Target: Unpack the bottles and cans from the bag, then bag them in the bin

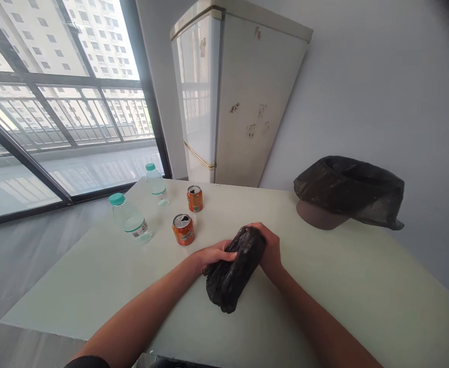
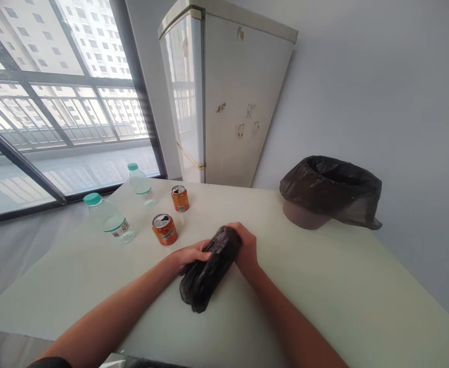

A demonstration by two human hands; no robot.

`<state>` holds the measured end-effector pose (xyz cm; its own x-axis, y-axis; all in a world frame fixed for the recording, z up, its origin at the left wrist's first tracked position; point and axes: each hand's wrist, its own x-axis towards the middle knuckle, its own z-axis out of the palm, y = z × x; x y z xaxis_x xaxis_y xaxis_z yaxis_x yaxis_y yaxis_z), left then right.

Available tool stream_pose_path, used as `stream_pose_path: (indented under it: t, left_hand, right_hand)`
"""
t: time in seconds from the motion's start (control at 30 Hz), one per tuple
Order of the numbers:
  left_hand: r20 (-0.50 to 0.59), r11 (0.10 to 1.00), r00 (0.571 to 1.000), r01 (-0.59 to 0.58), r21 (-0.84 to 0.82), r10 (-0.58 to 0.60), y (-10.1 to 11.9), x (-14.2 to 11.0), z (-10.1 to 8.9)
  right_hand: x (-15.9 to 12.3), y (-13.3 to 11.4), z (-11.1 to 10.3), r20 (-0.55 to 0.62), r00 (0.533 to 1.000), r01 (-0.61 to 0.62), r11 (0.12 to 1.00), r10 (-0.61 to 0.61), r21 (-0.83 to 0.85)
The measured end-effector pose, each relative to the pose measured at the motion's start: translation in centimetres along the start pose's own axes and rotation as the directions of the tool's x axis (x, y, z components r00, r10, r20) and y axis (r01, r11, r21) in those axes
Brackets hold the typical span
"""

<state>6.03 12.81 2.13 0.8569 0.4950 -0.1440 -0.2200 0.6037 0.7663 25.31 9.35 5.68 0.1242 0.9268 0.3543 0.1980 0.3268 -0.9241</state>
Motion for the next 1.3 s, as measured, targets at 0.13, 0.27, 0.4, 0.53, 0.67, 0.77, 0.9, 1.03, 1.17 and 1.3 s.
stream_pose_path:
  t: [0.13,0.27,0.4,0.53,0.67,0.77,0.9,1.03,1.17,1.3]
  left_hand:
    - [0.011,0.999,1.0,0.002,-0.034,-0.002,-0.4,0.0,-0.1]
    - [0.101,0.996,0.993,0.052,0.076,-0.059,-0.1,-0.3,0.5]
    - [0.047,0.982,0.989,0.132,0.137,-0.14,0.3,-0.6,1.3]
    - [0.028,0.994,0.994,0.108,-0.03,-0.107,0.6,-0.4,1.1]
    - [0.119,0.984,0.989,0.099,-0.147,-0.082,0.9,0.0,0.3]
    - [0.178,0.977,0.976,0.151,-0.149,-0.123,0.8,0.1,0.1]
    - [0.169,0.978,0.969,0.195,-0.074,-0.18,0.5,-0.1,0.9]
    - [0.149,0.985,0.976,0.144,0.096,-0.157,0.9,-0.5,2.0]
    - [0.162,0.983,0.974,0.142,0.119,-0.161,1.7,-0.6,2.4]
    - [0.122,0.982,0.975,0.176,0.076,-0.184,2.1,-0.7,2.1]
  right_hand:
    - [0.0,-0.6,-0.7,-0.031,0.992,0.117,0.989,-0.121,-0.093]
    - [0.0,-0.3,-0.4,-0.032,0.987,0.151,0.979,-0.156,-0.137]
    - [0.3,0.1,0.1,-0.058,0.997,-0.045,0.999,0.045,-0.005]
    - [1.1,0.4,-0.3,0.174,0.933,-0.358,0.845,0.314,0.396]
    - [1.4,0.4,-0.9,0.617,0.738,-0.632,0.601,0.273,0.489]
    - [0.6,0.0,-0.5,0.736,0.641,-0.703,0.552,0.219,0.448]
    - [-0.7,-0.3,0.7,0.715,0.647,-0.675,0.633,0.264,0.378]
    - [-0.8,-0.3,1.4,0.564,0.741,-0.637,0.648,0.365,0.418]
    - [-0.2,-0.3,0.9,0.395,0.821,-0.571,0.584,0.412,0.578]
    - [-0.3,-0.1,0.6,0.538,0.804,-0.575,0.567,0.255,0.591]
